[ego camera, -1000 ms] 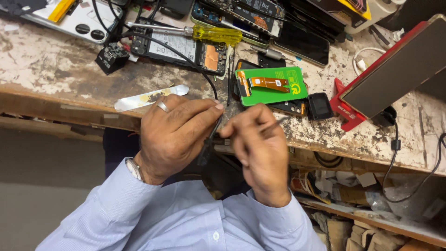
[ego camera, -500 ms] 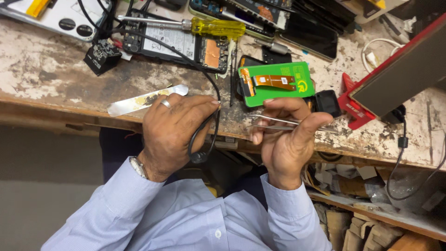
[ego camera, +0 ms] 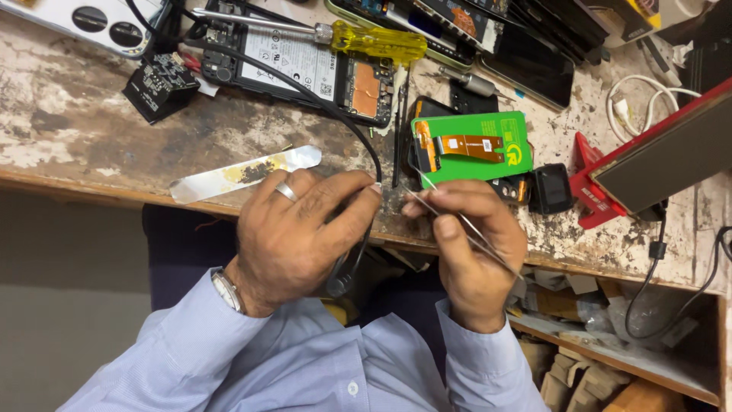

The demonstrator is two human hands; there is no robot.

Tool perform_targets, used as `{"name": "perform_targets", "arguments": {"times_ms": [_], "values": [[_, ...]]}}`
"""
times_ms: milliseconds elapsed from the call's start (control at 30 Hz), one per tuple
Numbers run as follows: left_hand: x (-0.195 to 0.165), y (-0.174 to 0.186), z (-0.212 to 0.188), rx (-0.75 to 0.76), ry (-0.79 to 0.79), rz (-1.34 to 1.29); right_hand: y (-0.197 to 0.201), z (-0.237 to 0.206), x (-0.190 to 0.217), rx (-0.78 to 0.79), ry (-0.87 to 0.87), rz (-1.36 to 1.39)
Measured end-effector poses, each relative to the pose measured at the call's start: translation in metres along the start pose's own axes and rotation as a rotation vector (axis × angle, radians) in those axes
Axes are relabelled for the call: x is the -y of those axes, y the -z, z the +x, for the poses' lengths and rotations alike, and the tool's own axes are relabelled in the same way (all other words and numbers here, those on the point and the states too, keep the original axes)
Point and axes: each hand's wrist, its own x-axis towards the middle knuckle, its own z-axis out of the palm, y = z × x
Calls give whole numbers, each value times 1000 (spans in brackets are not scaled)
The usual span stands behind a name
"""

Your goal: The person repairs a charging cable connector at a cluttered repair bench, holding the cable end and using tweezers to position and work on the small connector components. They occasionally set the cable down, pick up a flat metal tool, and continue manipulating the connector tip by hand.

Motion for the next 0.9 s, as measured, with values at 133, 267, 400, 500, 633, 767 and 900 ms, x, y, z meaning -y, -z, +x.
{"name": "perform_targets", "arguments": {"times_ms": [133, 267, 400, 500, 633, 767, 900], "values": [[2, -1, -2, 1, -5, -6, -3, -6, 2, -13, 5, -70], [3, -2, -4, 9, -13, -10, -4, -10, 0, -18, 1, -115], [4, -2, -3, 11, -3, -10, -5, -13, 0, -44, -2, -173], [3, -2, -2, 9, 6, -20, -4, -13, -1, -33, -13, -160], [2, -1, -1, 14, 34, -39, -4, -13, -1, -30, -30, -155], [1, 0, 1, 16, 32, -34, -4, -12, 1, -6, -30, -155], [1, -1, 1, 14, 39, -34, -5, -11, 1, -9, -28, -148]]}}
